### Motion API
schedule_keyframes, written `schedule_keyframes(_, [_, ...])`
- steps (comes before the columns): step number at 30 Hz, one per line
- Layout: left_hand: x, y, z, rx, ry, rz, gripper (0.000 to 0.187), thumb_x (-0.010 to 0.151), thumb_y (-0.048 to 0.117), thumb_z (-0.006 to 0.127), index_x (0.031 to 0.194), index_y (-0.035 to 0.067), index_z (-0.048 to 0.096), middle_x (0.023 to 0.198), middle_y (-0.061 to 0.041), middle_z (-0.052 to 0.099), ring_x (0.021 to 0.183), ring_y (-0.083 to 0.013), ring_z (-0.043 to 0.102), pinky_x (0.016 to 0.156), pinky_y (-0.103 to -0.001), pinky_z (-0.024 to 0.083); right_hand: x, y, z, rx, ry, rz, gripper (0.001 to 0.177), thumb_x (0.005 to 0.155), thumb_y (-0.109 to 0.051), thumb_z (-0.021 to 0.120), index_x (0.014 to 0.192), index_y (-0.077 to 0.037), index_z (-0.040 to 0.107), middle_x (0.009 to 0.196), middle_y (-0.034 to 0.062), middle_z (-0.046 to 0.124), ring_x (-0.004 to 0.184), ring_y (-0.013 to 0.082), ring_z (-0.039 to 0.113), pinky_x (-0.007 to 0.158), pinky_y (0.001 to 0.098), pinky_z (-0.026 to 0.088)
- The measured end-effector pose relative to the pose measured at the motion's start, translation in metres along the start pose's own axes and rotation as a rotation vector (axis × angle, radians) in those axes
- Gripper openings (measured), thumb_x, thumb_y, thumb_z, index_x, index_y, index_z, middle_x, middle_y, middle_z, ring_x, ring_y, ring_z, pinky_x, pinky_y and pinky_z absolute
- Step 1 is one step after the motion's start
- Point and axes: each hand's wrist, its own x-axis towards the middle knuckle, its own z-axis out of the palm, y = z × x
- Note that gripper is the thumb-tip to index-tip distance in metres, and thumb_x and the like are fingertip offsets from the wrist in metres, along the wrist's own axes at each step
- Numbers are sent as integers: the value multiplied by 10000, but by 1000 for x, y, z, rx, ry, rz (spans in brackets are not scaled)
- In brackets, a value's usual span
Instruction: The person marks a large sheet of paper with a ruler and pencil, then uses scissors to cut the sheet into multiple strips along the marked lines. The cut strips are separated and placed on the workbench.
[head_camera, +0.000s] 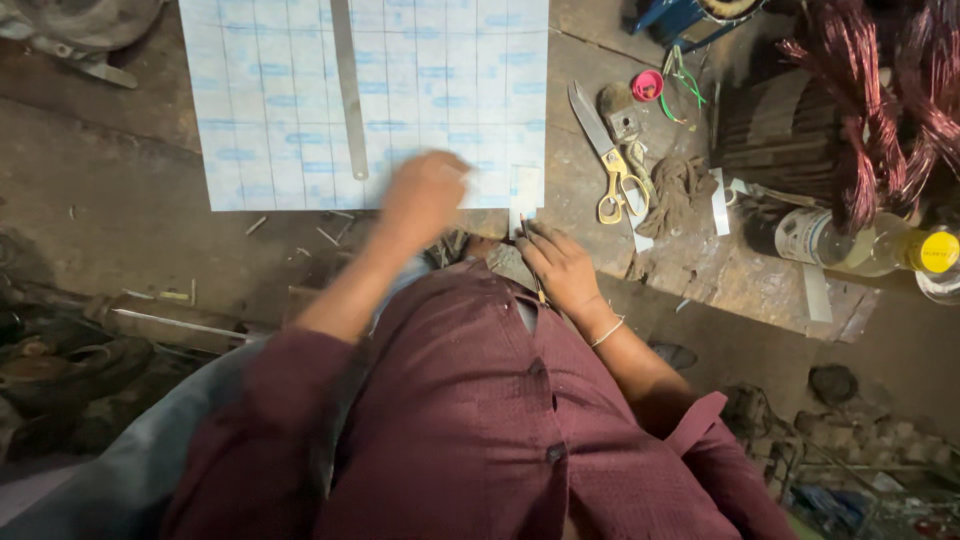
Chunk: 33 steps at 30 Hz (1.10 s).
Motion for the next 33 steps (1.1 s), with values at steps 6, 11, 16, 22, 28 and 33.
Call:
schedule_keyframes(6, [-6, 57, 17, -123, 269, 233, 470, 943, 363, 707, 1352, 136, 665, 1330, -101, 576, 1245, -308, 503, 1050, -489, 419, -9, -10, -10, 256, 25, 176, 292, 926, -113, 659, 1214, -67, 680, 1218, 167, 709, 1180, 353, 655, 1002, 438, 525])
schedule_keyframes(11, [-16, 50, 30, -171, 314, 246, 466, 942, 395, 725, 1342, 163, 670, 1336, -119, 554, 1299, -332, 487, 1105, -533, 390, -10, -15, -28, 291, 240, 387, 206, 1013, -86, 655, 1208, -21, 674, 1135, 194, 722, 1059, 377, 685, 952, 422, 530])
schedule_keyframes(16, [-19, 47, 41, -194, 328, 229, 476, 933, 412, 732, 1339, 170, 677, 1353, -120, 548, 1329, -336, 466, 1126, -540, 378, -3, -18, -34, 378, 389, 519, 186, 1062, -129, 639, 1183, 10, 617, 1084, 180, 722, 982, 341, 727, 886, 381, 553])
schedule_keyframes(22, [-17, 45, 43, -193, 323, 234, 477, 950, 426, 737, 1350, 174, 674, 1358, -117, 547, 1328, -329, 469, 1126, -539, 382, 2, -26, -33, 402, 385, 543, 163, 1060, -132, 622, 1158, -10, 664, 1063, 184, 732, 965, 328, 731, 865, 377, 553])
schedule_keyframes(28, [-18, 45, 43, -194, 302, 219, 486, 946, 435, 731, 1354, 179, 673, 1353, -120, 544, 1329, -330, 464, 1132, -540, 382, 5, -26, -24, 387, 346, 602, 191, 1027, -155, 659, 1131, 5, 654, 1004, 192, 714, 907, 344, 715, 812, 385, 546])
schedule_keyframes(33, [-18, 46, 44, -192, 296, 209, 479, 951, 435, 729, 1358, 188, 670, 1367, -118, 537, 1341, -335, 454, 1141, -542, 377, 5, -21, -18, 305, 261, 655, 151, 983, -146, 714, 1056, -14, 699, 875, 205, 678, 801, 379, 671, 736, 419, 523])
